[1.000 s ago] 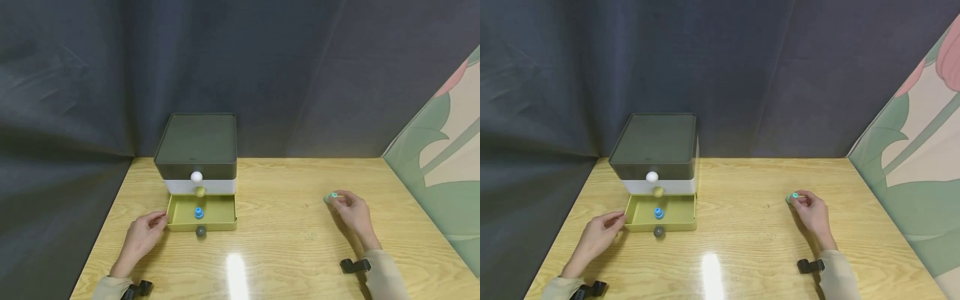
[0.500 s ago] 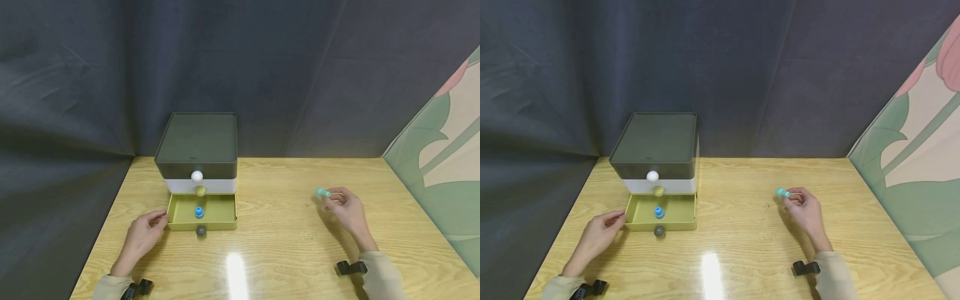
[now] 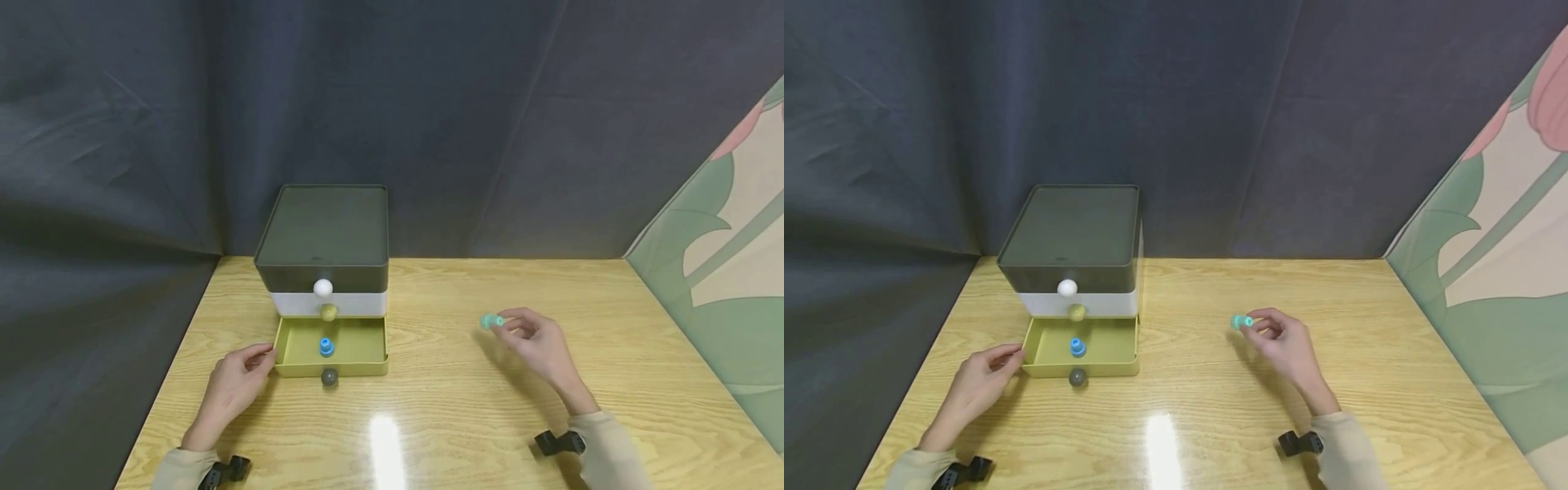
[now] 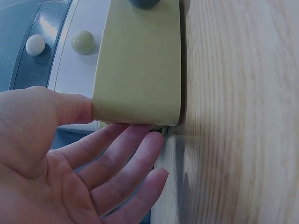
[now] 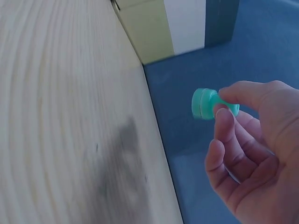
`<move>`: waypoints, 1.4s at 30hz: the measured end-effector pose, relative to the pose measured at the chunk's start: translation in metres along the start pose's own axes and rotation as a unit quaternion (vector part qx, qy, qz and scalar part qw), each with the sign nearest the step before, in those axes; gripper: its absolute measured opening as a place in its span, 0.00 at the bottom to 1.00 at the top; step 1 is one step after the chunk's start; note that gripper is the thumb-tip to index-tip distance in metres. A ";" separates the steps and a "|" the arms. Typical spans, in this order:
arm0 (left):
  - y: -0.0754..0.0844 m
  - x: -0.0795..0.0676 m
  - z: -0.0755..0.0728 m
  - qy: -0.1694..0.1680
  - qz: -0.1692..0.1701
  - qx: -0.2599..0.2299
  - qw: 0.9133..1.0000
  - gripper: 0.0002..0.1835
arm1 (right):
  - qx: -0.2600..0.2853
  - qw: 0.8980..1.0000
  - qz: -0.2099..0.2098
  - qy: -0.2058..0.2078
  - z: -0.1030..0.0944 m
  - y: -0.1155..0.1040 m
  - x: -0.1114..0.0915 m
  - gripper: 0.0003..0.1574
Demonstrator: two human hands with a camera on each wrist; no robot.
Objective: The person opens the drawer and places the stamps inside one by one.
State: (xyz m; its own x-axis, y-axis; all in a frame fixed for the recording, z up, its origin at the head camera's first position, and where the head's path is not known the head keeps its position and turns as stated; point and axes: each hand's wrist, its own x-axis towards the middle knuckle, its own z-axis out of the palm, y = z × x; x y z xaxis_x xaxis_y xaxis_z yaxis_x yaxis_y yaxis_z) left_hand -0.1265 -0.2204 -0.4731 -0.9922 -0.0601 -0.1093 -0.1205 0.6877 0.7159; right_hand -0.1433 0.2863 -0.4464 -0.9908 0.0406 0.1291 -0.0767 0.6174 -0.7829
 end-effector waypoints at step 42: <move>-0.001 -0.004 0.002 0.023 0.024 0.002 0.999 0.23 | -0.092 0.963 -0.185 -0.173 0.176 -0.133 0.026 0.06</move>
State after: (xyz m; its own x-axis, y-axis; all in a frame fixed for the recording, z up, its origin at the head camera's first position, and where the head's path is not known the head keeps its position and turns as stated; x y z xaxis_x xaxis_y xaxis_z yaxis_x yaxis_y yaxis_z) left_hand -0.1227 -0.2194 -0.4746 -0.9972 -0.0602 -0.0439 -0.0734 0.6940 0.7162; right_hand -0.1787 0.0673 -0.4461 -0.8795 -0.4539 0.1431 -0.4424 0.6688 -0.5976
